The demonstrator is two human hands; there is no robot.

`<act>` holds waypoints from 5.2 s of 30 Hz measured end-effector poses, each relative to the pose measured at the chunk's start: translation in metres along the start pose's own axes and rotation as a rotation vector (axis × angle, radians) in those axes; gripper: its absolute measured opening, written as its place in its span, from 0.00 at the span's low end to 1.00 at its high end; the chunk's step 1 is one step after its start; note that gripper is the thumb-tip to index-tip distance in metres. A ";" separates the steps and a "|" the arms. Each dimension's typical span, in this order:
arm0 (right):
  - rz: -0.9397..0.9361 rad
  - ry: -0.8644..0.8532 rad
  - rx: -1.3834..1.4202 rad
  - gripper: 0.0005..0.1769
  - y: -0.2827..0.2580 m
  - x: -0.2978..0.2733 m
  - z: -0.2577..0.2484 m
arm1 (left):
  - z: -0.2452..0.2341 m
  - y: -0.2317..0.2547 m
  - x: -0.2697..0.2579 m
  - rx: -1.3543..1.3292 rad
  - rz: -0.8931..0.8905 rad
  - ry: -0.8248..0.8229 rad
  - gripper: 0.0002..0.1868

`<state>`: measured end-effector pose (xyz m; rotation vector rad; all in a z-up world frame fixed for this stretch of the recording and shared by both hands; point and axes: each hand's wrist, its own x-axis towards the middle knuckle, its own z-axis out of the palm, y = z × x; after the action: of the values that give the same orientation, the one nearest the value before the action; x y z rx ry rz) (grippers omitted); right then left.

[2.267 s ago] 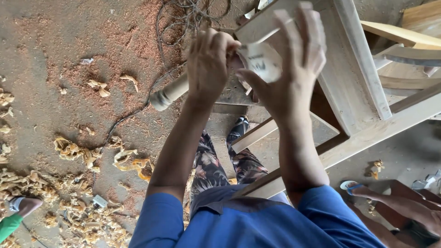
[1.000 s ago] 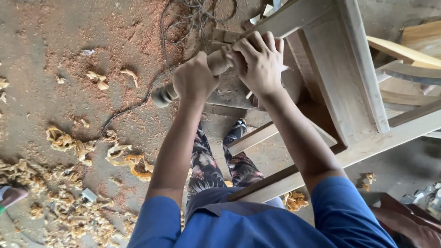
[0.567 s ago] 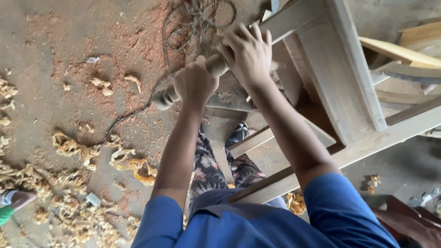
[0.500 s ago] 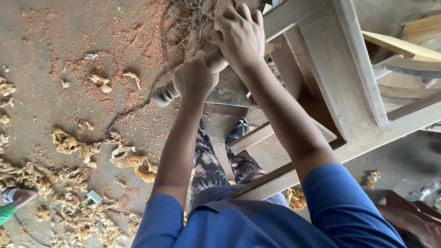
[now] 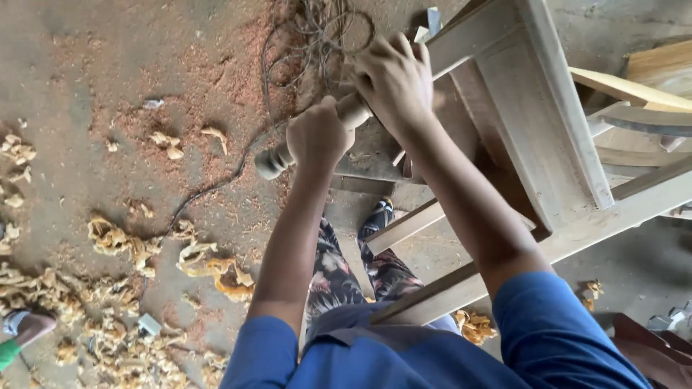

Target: The person sands a wooden table leg using a sanding block. They hold the leg with one hand and rub the sanding block along the curved and grooved surfaces with the other hand, focusing on smoothing the wood.

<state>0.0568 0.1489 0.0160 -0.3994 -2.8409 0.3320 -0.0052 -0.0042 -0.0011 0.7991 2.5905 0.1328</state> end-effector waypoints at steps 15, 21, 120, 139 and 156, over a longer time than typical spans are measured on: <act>-0.007 0.266 0.095 0.06 0.003 -0.043 0.002 | 0.010 0.001 -0.001 -0.042 0.008 0.069 0.06; -0.079 0.423 -0.031 0.08 0.003 0.001 0.027 | 0.004 0.004 -0.005 -0.053 -0.031 0.031 0.09; -0.034 0.376 0.049 0.07 -0.002 -0.013 0.038 | -0.008 -0.025 0.022 -0.207 -0.015 -0.442 0.20; 0.379 0.563 0.439 0.15 0.004 -0.133 0.091 | -0.013 -0.011 -0.004 -0.087 -0.005 -0.075 0.24; 1.406 0.330 1.598 0.23 -0.068 -0.102 0.082 | -0.021 -0.023 0.010 -0.573 1.134 -0.136 0.22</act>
<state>0.1129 0.0396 -0.0662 -1.5485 -0.8097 2.0670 -0.0334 -0.0167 0.0088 1.7980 1.5280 1.0236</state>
